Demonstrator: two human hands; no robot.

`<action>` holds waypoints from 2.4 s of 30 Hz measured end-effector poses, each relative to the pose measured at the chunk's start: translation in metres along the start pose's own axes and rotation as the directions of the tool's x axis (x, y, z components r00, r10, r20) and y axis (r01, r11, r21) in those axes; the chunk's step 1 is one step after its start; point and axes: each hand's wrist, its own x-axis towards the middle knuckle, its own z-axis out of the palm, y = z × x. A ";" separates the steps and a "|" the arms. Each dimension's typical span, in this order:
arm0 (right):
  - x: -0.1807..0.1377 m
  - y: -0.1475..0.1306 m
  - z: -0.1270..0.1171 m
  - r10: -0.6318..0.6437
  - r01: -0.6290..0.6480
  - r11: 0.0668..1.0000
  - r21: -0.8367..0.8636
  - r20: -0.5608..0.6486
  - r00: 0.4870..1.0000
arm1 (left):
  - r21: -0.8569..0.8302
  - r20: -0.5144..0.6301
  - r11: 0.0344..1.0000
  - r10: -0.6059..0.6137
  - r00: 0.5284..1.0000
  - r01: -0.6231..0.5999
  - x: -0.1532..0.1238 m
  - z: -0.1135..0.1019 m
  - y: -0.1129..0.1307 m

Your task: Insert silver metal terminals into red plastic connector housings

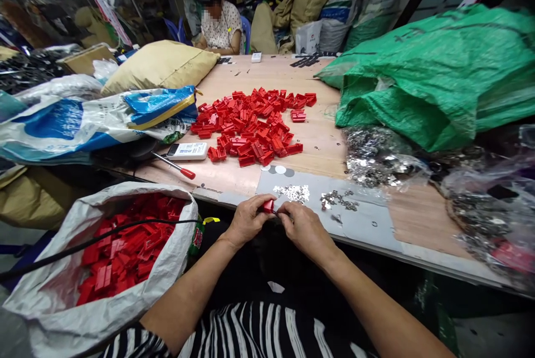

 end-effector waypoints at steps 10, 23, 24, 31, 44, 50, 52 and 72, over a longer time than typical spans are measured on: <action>-0.002 0.002 -0.015 -0.022 0.015 0.986 0.164 0.038 0.999 | -0.125 0.078 0.992 0.017 0.997 -0.007 -0.003 -0.008 -0.005; 0.007 -0.011 -0.008 0.036 -0.038 0.999 0.014 0.103 0.994 | -0.111 0.065 0.990 0.089 0.994 -0.081 -0.005 -0.004 -0.010; 0.007 -0.013 -0.007 0.038 -0.039 0.999 0.004 0.096 0.995 | -0.119 0.060 0.989 0.092 0.994 -0.085 -0.004 -0.004 -0.010; -0.006 -0.011 0.003 -0.027 0.032 0.996 -0.081 0.059 0.998 | -0.156 0.006 0.988 -0.014 1.000 0.015 -0.007 0.000 -0.001; -0.031 -0.025 -0.011 -0.304 0.253 0.832 0.494 0.025 0.952 | -0.963 0.263 -0.107 -0.566 0.781 0.246 -0.034 -0.019 0.055; -0.032 -0.036 -0.018 -0.366 0.306 0.830 0.466 0.041 0.930 | -0.925 0.376 -0.288 -0.596 0.709 0.249 -0.039 -0.026 0.067; -0.033 -0.038 -0.019 -0.380 0.312 0.821 0.478 0.049 0.924 | -0.917 0.393 -0.310 -0.599 0.697 0.251 -0.040 -0.028 0.071; -0.049 -0.048 -0.001 -0.206 0.194 0.731 0.654 -0.060 0.977 | -0.913 0.401 -0.307 -0.551 0.732 0.269 -0.064 -0.026 0.078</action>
